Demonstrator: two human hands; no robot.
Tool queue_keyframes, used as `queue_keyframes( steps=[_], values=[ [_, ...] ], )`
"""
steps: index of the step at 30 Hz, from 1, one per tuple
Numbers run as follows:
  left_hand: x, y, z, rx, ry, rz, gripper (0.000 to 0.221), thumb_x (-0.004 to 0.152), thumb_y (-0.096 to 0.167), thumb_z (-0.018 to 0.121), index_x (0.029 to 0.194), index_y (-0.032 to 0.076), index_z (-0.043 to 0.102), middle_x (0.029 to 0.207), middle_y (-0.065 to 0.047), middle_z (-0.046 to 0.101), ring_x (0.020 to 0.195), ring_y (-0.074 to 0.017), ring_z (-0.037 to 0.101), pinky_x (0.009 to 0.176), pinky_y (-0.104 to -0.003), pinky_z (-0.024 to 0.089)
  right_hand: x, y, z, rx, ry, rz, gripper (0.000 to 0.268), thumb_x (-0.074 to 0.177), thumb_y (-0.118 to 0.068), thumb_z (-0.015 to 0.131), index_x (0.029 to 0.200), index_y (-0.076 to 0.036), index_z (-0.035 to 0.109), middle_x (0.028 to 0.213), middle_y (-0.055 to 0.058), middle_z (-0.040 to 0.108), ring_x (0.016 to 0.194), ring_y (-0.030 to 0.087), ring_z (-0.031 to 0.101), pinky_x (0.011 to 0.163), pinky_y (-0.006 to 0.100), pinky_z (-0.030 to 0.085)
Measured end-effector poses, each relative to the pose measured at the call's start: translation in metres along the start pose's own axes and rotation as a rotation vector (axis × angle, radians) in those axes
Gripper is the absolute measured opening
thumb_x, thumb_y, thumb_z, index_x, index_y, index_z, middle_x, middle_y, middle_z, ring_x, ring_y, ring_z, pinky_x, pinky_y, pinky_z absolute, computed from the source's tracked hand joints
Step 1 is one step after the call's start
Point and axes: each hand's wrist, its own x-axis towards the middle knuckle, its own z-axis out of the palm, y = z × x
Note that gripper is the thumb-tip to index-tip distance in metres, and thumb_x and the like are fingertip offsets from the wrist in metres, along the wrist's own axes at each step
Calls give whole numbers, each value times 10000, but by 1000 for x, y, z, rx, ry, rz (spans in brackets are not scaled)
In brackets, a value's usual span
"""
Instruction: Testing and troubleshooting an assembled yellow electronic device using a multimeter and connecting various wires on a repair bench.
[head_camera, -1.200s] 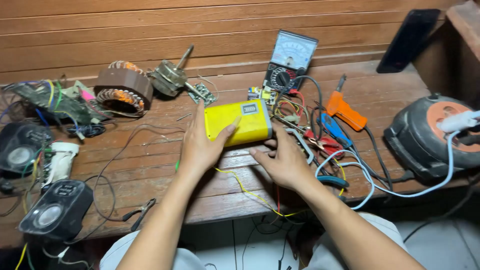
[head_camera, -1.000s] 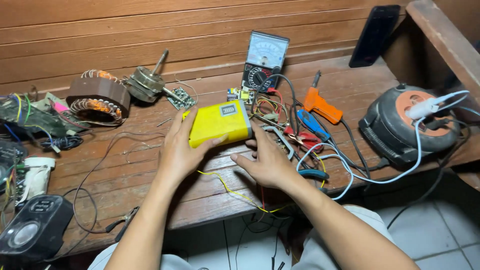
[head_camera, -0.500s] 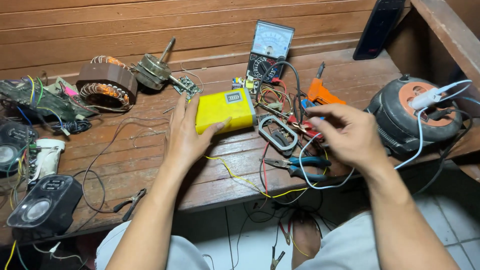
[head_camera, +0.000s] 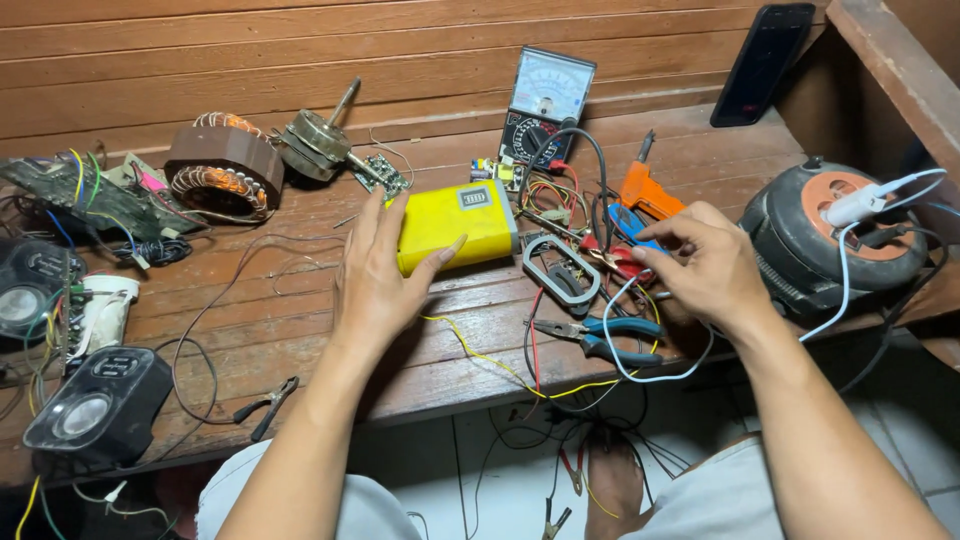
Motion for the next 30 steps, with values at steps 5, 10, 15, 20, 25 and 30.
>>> queue_keyframes(
  steps=[5,10,15,20,25,30],
  values=[
    [-6,-7,11,15,-7,12,745,812,376,863,1421,59,573,1493,-281,467,1321,-499,524,1102,-577,421,14,-25,25,-90,-21,-57,234,784,-279,874,969,-169,784,866,78,666,849,309,694,750,412,559],
    [-10,1,16,3,-7,32,720,806,351,868,1404,65,587,1501,-268,464,1326,-484,530,1104,-566,431,20,-2,62,-211,-13,-103,160,858,-332,798,854,-183,740,789,40,642,807,283,693,719,386,554],
    [-11,15,22,7,17,179,654,853,351,835,1392,68,597,1488,-263,476,1385,-487,473,1167,-581,349,17,-33,40,-73,5,-84,222,890,-377,795,1014,-200,746,871,43,719,882,291,726,753,385,567],
    [-18,32,29,4,-53,285,647,871,342,805,1428,112,571,1507,-208,478,1417,-423,468,1193,-560,328,4,-47,32,-79,-102,-107,419,819,-293,801,1200,-139,718,994,118,745,933,361,726,799,478,575],
    [-21,39,23,45,-80,341,603,905,370,770,1423,128,578,1501,-186,487,1427,-383,465,1206,-540,317,16,-21,-10,-5,-21,-147,398,874,-166,781,1264,-107,734,975,150,750,915,372,728,777,473,570],
    [-20,39,14,82,-57,383,605,946,318,746,1450,64,527,1527,-237,479,1400,-427,511,1187,-591,402,15,38,-45,-201,45,243,255,963,-213,733,1206,-159,783,1106,74,768,970,257,704,913,379,508]
  ],
)
